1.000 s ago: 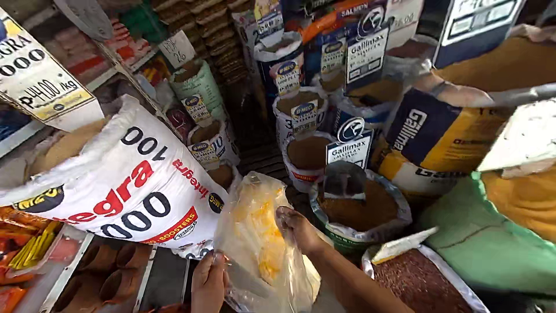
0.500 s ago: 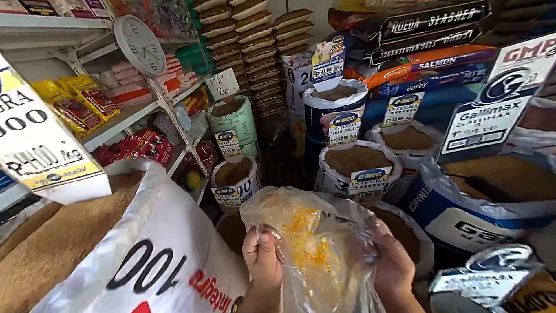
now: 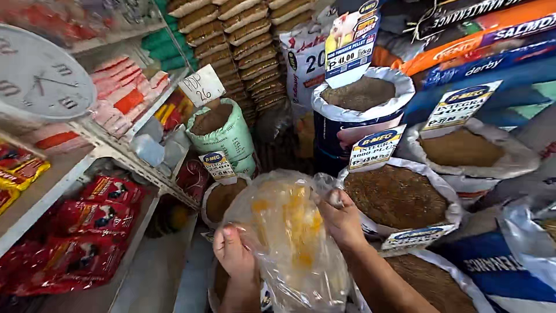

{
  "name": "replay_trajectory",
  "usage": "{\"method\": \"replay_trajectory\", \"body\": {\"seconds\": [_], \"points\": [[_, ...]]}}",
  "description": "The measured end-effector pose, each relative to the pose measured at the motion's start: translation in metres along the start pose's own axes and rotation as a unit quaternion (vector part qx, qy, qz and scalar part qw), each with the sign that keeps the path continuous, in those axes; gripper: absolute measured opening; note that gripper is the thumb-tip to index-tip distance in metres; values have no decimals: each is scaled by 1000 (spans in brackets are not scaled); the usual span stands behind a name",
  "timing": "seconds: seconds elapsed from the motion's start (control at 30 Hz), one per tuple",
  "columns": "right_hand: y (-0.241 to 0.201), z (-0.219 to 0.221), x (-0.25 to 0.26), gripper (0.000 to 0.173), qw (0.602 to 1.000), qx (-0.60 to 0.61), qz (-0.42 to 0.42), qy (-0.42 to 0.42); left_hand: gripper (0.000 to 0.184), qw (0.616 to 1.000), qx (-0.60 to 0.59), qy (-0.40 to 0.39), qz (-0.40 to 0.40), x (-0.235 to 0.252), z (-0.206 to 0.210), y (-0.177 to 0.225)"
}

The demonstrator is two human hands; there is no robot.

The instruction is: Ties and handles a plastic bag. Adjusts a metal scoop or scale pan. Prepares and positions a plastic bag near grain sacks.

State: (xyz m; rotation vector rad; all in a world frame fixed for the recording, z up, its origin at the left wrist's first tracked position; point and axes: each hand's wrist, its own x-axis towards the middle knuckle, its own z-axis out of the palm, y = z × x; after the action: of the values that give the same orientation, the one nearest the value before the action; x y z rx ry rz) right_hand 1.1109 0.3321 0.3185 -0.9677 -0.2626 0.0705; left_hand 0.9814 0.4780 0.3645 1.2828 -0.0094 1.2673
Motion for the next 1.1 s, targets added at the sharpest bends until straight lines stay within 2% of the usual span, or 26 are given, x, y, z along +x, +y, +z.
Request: {"method": "replay_trajectory", "body": {"seconds": [0.13, 0.37, 0.5, 0.57, 0.7, 0.83, 0.97, 1.03, 1.1], "points": [[27, 33, 88, 29, 1000, 0, -2, -4, 27, 998, 64, 18, -17, 64, -8, -45], [100, 74, 229, 22, 999, -34, 34, 16, 26, 968, 185, -111, -127, 183, -46, -163], [147, 104, 315, 24, 998, -49, 35, 34, 28, 926, 278, -180, -183, 266, -38, -227], [168, 110, 356, 23, 997, -58, 36, 45, 28, 917, 279, -200, -205, 296, -31, -264], [205, 121, 429, 22, 995, -72, 22, 72, 27, 911, 262, -212, -238, 342, -19, -324], [230, 133, 501, 26, 996, -66, 21, 65, 28, 889, 341, -196, -235, 383, -5, -361], [250, 129, 568, 29, 996, -68, 37, -35, 36, 811, 473, -253, -233, 425, 4, -390], [264, 116, 589, 29, 988, -117, 54, -88, 39, 741, 554, -283, -253, 441, 10, -406], [274, 98, 602, 25, 962, -228, 94, -117, 41, 645, 618, -315, -321, 451, 20, -429]]}}
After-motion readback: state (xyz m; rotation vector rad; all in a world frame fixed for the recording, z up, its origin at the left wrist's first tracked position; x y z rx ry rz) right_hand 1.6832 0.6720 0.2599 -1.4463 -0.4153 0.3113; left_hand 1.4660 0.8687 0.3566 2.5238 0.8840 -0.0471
